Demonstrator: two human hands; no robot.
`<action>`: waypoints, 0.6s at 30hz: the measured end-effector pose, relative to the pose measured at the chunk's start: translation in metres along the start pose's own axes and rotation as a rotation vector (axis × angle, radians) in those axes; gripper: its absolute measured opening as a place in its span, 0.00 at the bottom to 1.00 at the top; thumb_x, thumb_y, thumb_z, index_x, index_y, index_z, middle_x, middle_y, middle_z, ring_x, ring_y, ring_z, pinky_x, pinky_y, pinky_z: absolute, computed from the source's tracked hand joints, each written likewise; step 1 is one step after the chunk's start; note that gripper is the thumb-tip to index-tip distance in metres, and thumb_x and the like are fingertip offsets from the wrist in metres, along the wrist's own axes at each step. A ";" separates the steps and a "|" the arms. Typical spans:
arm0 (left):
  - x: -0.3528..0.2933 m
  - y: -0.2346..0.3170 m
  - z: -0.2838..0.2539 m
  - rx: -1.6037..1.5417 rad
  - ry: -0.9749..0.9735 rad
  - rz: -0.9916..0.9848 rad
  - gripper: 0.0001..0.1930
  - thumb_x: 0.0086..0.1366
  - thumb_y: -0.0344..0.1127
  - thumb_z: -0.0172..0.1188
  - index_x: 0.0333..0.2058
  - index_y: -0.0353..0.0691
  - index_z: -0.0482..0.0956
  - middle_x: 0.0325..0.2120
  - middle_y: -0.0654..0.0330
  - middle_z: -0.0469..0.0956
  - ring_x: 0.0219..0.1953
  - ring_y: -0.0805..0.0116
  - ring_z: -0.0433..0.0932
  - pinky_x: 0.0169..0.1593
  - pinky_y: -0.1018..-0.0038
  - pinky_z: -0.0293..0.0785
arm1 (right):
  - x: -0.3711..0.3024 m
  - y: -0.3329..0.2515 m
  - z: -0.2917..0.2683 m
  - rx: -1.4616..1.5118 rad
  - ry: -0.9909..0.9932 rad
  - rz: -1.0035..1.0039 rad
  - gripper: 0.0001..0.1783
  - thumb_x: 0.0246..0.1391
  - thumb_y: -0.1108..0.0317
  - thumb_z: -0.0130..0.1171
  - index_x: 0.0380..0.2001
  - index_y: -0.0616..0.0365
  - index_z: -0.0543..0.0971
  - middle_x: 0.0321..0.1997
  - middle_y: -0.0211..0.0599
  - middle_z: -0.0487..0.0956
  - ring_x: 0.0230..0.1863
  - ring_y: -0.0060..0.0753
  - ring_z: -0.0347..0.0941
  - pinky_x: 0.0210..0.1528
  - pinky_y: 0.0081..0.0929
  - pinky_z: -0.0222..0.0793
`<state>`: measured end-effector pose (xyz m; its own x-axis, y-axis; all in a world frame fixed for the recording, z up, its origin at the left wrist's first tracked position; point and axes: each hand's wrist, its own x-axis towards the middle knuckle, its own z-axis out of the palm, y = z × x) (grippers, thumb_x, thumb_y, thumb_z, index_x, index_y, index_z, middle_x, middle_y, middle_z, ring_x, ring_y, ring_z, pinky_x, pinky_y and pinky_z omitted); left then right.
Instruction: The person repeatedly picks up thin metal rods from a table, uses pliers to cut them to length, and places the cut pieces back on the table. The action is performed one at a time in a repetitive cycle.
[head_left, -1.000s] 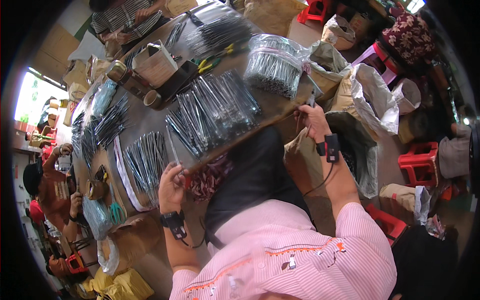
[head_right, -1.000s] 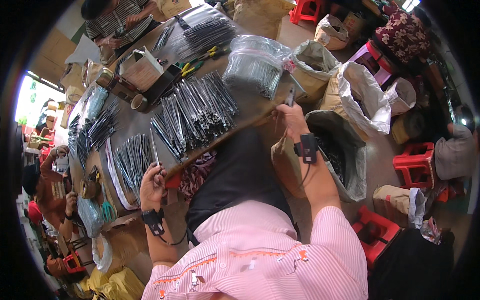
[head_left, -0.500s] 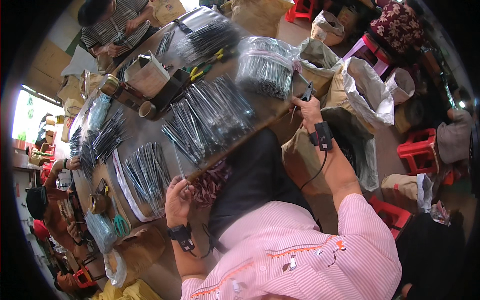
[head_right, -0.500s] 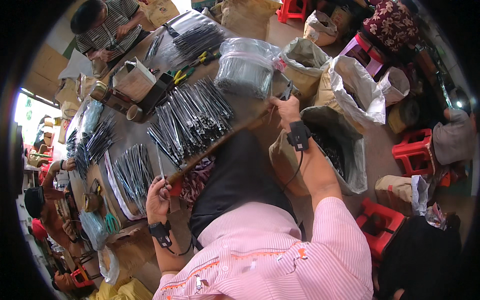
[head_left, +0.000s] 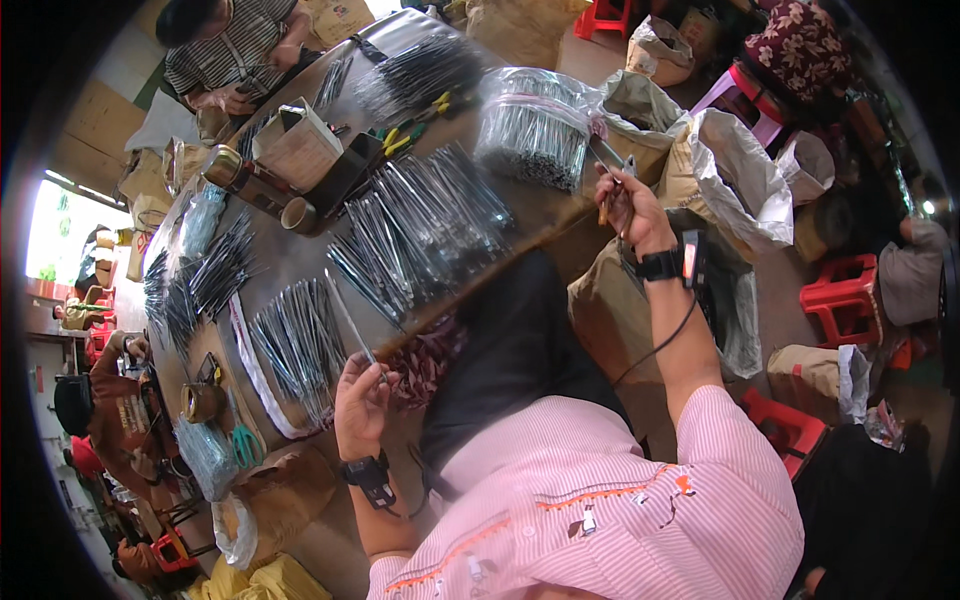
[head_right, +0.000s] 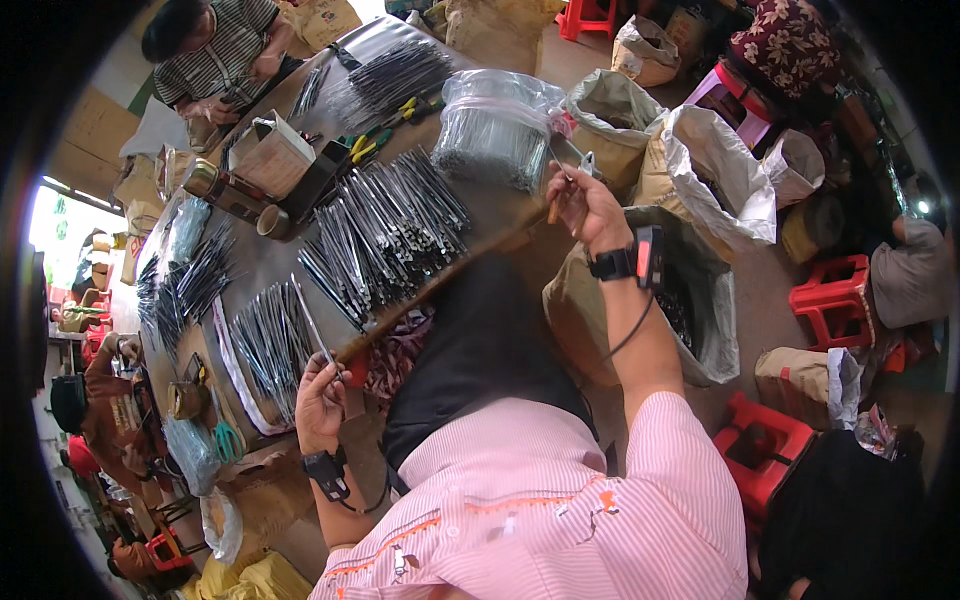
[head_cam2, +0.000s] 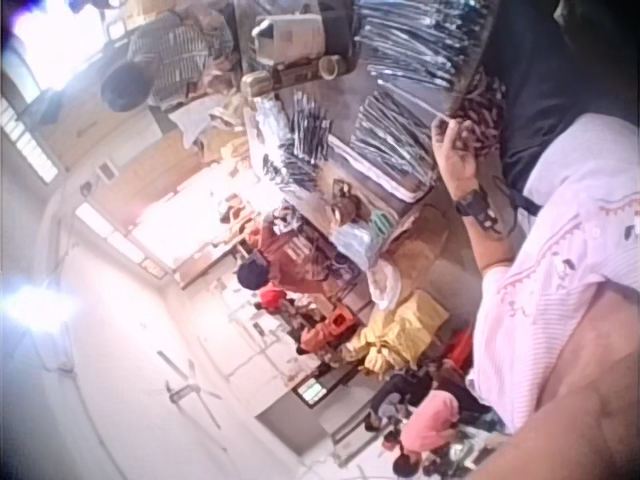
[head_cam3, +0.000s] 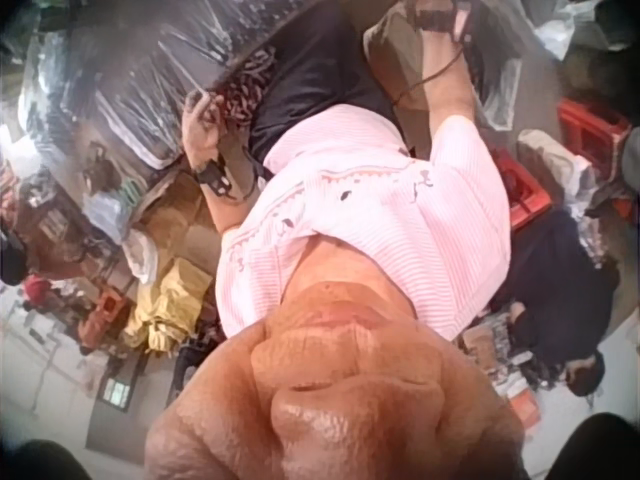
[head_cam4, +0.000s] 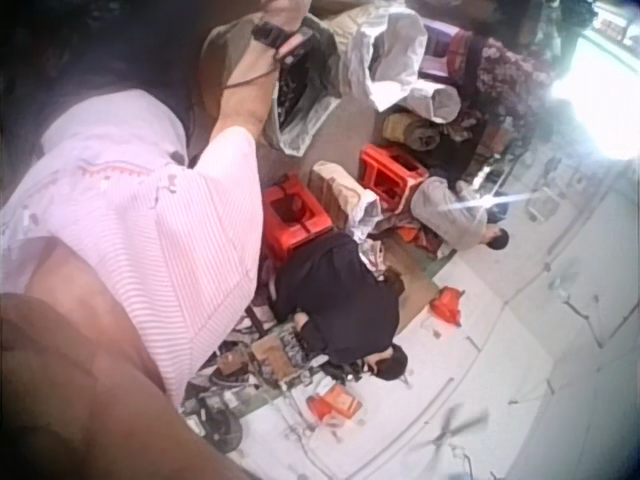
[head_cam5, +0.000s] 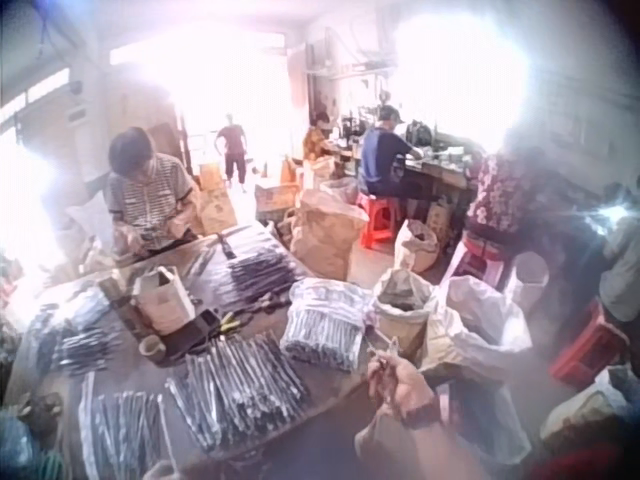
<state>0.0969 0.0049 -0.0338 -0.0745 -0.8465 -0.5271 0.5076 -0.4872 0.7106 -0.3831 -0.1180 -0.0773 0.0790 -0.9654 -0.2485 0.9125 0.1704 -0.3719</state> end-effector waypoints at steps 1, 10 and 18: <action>0.001 0.000 0.005 0.000 -0.003 0.006 0.09 0.62 0.24 0.58 0.41 0.40 0.74 0.29 0.61 0.78 0.30 0.71 0.81 0.27 0.86 0.77 | 0.008 -0.003 0.002 0.037 0.011 0.022 0.09 0.59 0.73 0.54 0.40 0.69 0.73 0.27 0.33 0.74 0.30 0.28 0.74 0.38 0.30 0.76; -0.002 -0.018 0.025 0.121 -0.055 -0.014 0.11 0.61 0.23 0.59 0.42 0.36 0.74 0.31 0.59 0.79 0.31 0.67 0.82 0.30 0.84 0.79 | -0.004 0.022 0.011 -0.291 0.062 0.081 0.04 0.55 0.71 0.58 0.30 0.61 0.76 0.25 0.35 0.78 0.28 0.31 0.76 0.33 0.30 0.74; -0.003 -0.023 0.063 0.154 -0.218 -0.045 0.12 0.60 0.23 0.57 0.44 0.31 0.73 0.36 0.56 0.77 0.39 0.61 0.81 0.45 0.75 0.78 | -0.045 0.058 0.060 -0.487 0.000 -0.005 0.08 0.54 0.72 0.59 0.37 0.61 0.75 0.28 0.39 0.79 0.27 0.34 0.77 0.32 0.31 0.76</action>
<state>0.0318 0.0055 -0.0192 -0.2857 -0.8415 -0.4584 0.3646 -0.5379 0.7601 -0.3096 -0.0767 -0.0343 0.0750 -0.9664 -0.2457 0.6192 0.2383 -0.7482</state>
